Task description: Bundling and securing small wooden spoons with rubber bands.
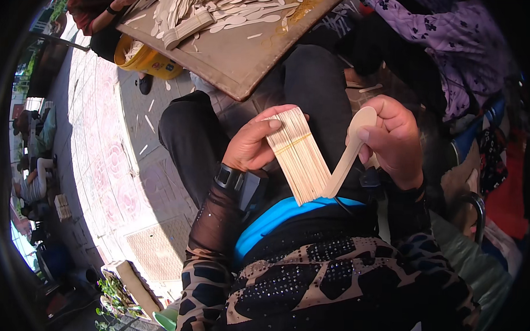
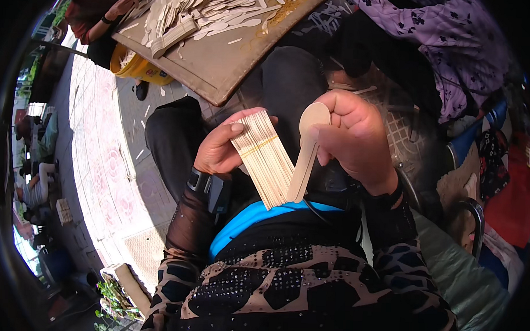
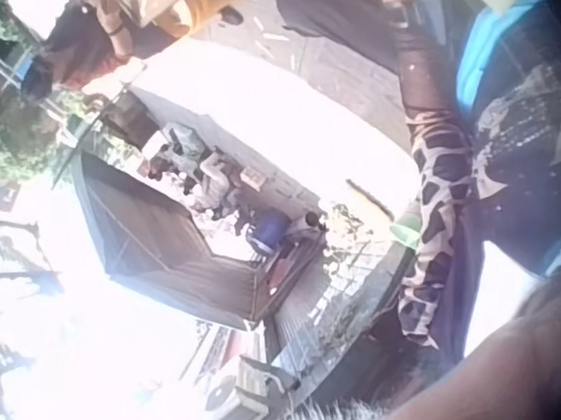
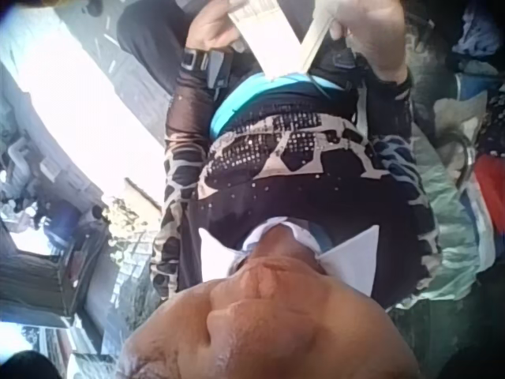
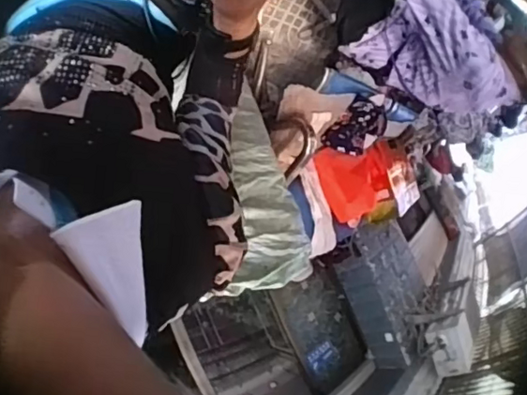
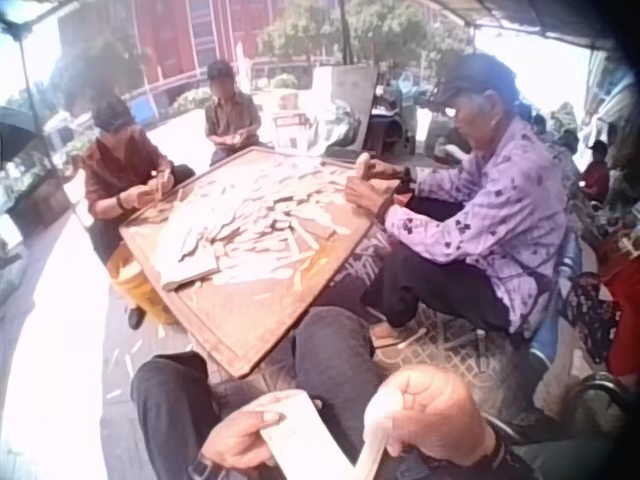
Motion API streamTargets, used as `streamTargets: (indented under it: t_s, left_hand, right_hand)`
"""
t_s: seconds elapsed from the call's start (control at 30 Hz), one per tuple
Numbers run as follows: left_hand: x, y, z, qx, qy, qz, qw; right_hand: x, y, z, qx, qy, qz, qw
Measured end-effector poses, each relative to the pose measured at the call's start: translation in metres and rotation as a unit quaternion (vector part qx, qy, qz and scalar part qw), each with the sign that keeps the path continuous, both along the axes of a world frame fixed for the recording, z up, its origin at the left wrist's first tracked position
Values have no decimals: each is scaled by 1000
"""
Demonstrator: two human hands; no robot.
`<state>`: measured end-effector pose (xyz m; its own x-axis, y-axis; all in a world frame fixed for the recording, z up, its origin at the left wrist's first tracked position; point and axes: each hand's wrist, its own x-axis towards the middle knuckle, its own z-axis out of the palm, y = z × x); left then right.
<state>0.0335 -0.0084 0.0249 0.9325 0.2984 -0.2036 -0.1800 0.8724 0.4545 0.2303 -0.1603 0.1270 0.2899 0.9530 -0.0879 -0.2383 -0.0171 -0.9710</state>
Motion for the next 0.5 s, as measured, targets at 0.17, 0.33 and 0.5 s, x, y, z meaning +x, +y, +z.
streamTargets:
  t_s: [0.17,0.33,0.5]
  left_hand:
    - [1,8,13,-6,54,6,999]
    - [-1,8,18,72,119,21,990]
    - [1,-5,34,171,179,92,964]
  right_hand:
    - [-13,-8,-3,5,78,89,993]
    - [-14,-5,-1,19,76,157,984]
    - [-14,-3,-3,45,166,190,967]
